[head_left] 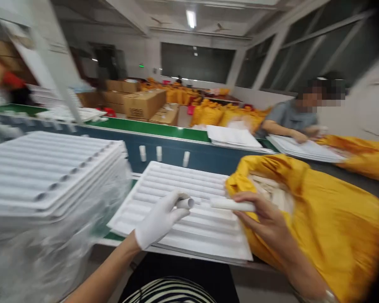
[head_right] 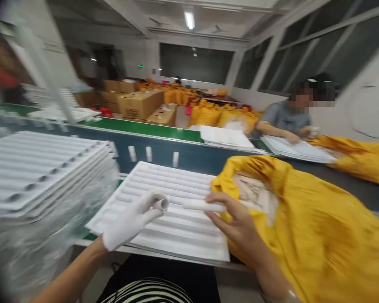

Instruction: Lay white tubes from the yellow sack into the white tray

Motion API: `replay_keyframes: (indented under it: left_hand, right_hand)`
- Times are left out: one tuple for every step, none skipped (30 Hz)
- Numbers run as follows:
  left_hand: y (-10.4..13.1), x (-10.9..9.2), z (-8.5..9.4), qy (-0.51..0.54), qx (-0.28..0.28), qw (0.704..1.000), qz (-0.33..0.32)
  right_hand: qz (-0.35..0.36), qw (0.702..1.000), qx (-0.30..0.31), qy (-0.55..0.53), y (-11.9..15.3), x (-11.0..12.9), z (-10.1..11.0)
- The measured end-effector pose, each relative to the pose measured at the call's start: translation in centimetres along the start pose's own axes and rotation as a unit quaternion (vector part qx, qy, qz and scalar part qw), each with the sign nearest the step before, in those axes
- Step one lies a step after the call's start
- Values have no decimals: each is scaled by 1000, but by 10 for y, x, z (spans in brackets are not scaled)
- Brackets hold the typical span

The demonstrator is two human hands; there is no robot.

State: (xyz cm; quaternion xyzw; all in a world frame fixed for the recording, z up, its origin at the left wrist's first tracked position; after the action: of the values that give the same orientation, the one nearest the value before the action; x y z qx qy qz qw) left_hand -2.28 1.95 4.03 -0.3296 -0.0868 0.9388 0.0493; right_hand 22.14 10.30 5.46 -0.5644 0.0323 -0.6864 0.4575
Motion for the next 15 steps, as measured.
replay_keyframes:
  left_hand:
    - [1,-2,-2,55,12,998,13]
    - [1,-4,-4,99,26,994,27]
    - [1,-6,-7,126,40,991,37]
    - [1,-8,-10,135,53,989,43]
    - [0,-10,-13,138,64,987,48]
    - [0,-11,-15,138,74,986,56]
    - [-1,-12,-17,136,83,985,64]
    - [-3,-13,-19,132,92,985,69]
    - [-4,-15,-20,129,102,984,71]
    - [-6,-16,-21,126,113,983,71]
    - [-7,-18,-22,127,125,982,70]
    - [-8,-20,-23,131,136,980,66]
    - [-10,-21,-24,139,148,977,63]
    - [-10,-21,-25,150,162,973,59]
    - [-11,-20,-27,163,176,969,59]
  right_hand:
    - [-4,1000,-9,14,6,5,4]
    - [-5,1000,-7,19,9,8,4]
    - [-5,1000,1,16,8,10,2]
    - [-5,1000,11,10,6,12,-1]
    - [-5,1000,18,4,3,12,-3]
    - [-4,1000,22,1,1,13,-3]
    - [-1,1000,26,0,0,14,-3]
    - [3,1000,31,0,0,14,-2]
    - [8,999,36,-1,1,15,0]
    - [13,999,40,-3,2,16,2]
    - [17,999,43,-5,4,16,5]
    - [21,999,43,-7,5,17,7]
    - [22,999,42,-6,6,18,8]
    - [24,999,41,-2,6,20,9]
    - [27,999,43,3,4,22,9]
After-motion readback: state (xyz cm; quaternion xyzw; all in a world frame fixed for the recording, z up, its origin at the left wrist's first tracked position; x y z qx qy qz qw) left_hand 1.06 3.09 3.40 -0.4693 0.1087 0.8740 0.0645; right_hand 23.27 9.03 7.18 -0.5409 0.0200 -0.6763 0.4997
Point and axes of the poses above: each hand's wrist, its own y-axis away from the middle knuckle, its own z-axis out of the back of the hand, x = y × z, the point moved 4 cm from there along -y, towards the middle knuckle, and after that the axes turned 12 degrees about -y, right-handed, at the moved point
